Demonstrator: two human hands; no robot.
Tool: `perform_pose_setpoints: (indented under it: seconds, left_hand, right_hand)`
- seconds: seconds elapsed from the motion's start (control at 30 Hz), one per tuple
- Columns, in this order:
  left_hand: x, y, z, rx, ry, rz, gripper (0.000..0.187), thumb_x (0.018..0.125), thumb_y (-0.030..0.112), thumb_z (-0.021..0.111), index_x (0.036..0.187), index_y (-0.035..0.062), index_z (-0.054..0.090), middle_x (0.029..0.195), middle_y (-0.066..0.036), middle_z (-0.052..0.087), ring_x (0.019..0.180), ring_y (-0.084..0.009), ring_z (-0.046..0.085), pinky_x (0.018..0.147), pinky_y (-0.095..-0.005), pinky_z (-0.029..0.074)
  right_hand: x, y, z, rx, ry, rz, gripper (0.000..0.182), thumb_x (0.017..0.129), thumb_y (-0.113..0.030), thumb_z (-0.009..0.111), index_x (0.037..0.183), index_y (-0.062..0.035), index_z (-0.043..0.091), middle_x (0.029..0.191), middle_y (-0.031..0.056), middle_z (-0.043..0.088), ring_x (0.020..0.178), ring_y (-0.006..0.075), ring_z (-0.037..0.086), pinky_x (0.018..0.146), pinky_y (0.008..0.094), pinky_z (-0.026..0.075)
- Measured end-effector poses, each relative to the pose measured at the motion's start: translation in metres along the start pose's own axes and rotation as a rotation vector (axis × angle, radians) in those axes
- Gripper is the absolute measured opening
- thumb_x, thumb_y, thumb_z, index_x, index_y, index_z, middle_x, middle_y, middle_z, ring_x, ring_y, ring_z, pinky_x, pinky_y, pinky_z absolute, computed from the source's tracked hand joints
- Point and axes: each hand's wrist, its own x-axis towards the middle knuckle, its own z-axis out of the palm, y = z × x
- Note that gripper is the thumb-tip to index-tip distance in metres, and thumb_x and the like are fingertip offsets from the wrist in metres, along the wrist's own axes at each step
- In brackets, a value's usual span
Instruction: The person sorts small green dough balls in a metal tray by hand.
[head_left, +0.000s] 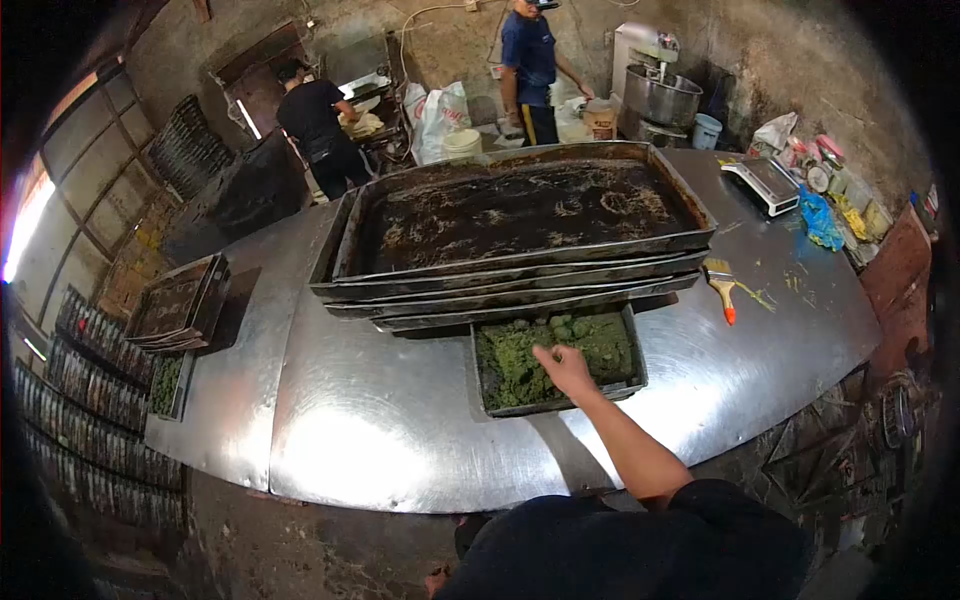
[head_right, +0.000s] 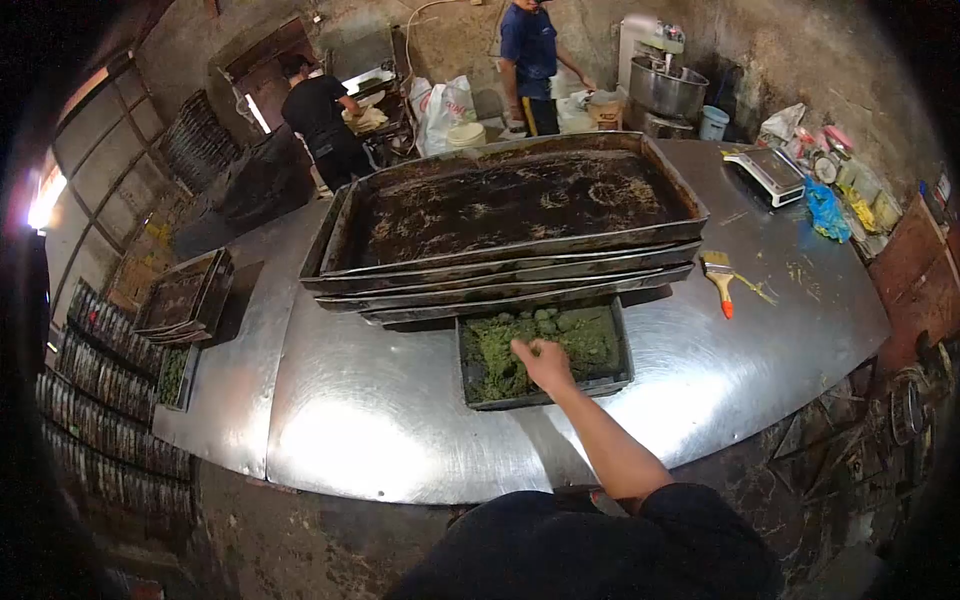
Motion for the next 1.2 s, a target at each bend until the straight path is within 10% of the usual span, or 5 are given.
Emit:
perform_pose_setpoints:
  seconds: [0.37, 0.63, 0.73, 0.8, 1.2]
  left_hand:
    - [0.017, -0.005, 0.062, 0.064, 0.235, -0.162, 0.031, 0.092, 0.035, 0.050, 0.109, 0.0111, 0.060, 0.092, -0.009, 0.059, 0.076, -0.0235, 0.057, 0.063, -0.0405, 0.043]
    - [-0.041, -0.061, 0.074, 0.094, 0.397, -0.395, 0.029, 0.092, 0.037, 0.048, 0.104, 0.0150, 0.062, 0.082, -0.006, 0.058, 0.068, -0.0227, 0.056, 0.054, -0.0412, 0.042]
    - [-0.037, -0.112, 0.035, 1.511, 0.128, 0.541, 0.024, 0.093, 0.024, 0.054, 0.110, 0.0082, 0.061, 0.103, -0.019, 0.061, 0.085, -0.0321, 0.061, 0.071, -0.0456, 0.047]
    - [0.012, -0.086, 0.039, 1.157, 0.200, 0.626, 0.030, 0.095, 0.029, 0.051, 0.115, 0.0091, 0.059, 0.111, -0.019, 0.060, 0.103, -0.0329, 0.058, 0.086, -0.0470, 0.046]
    - [-0.034, -0.101, 0.026, 1.384, 0.155, 0.031, 0.038, 0.094, 0.031, 0.054, 0.126, 0.0099, 0.056, 0.126, -0.015, 0.057, 0.111, -0.0268, 0.055, 0.095, -0.0410, 0.043]
  right_hand:
    - [-0.012, -0.001, 0.004, -0.312, -0.273, -0.078, 0.042, 0.085, -0.015, 0.057, 0.126, -0.0044, 0.059, 0.084, 0.0238, 0.067, 0.081, 0.0386, 0.066, 0.082, 0.0457, 0.051]
    - [-0.013, -0.019, -0.008, -0.449, -0.088, -0.077, 0.037, 0.089, -0.031, 0.063, 0.077, 0.0049, 0.064, 0.071, 0.0240, 0.062, 0.066, 0.0368, 0.062, 0.060, 0.0472, 0.046]
    - [-0.008, -0.005, 0.008, -0.254, 0.195, -0.263, 0.056, 0.089, -0.042, 0.059, 0.057, 0.0033, 0.058, 0.056, 0.0256, 0.052, 0.053, 0.0411, 0.054, 0.056, 0.0470, 0.043]
    - [-0.007, -0.022, 0.000, -0.098, 0.166, 0.066, 0.063, 0.090, -0.048, 0.054, 0.061, 0.0066, 0.058, 0.055, 0.0290, 0.048, 0.052, 0.0444, 0.052, 0.059, 0.0497, 0.043]
    - [0.004, -0.008, -0.027, 1.024, -0.186, 0.603, 0.026, 0.095, -0.031, 0.055, 0.099, -0.0047, 0.057, 0.083, 0.0085, 0.064, 0.055, 0.0114, 0.050, 0.046, 0.0242, 0.039]
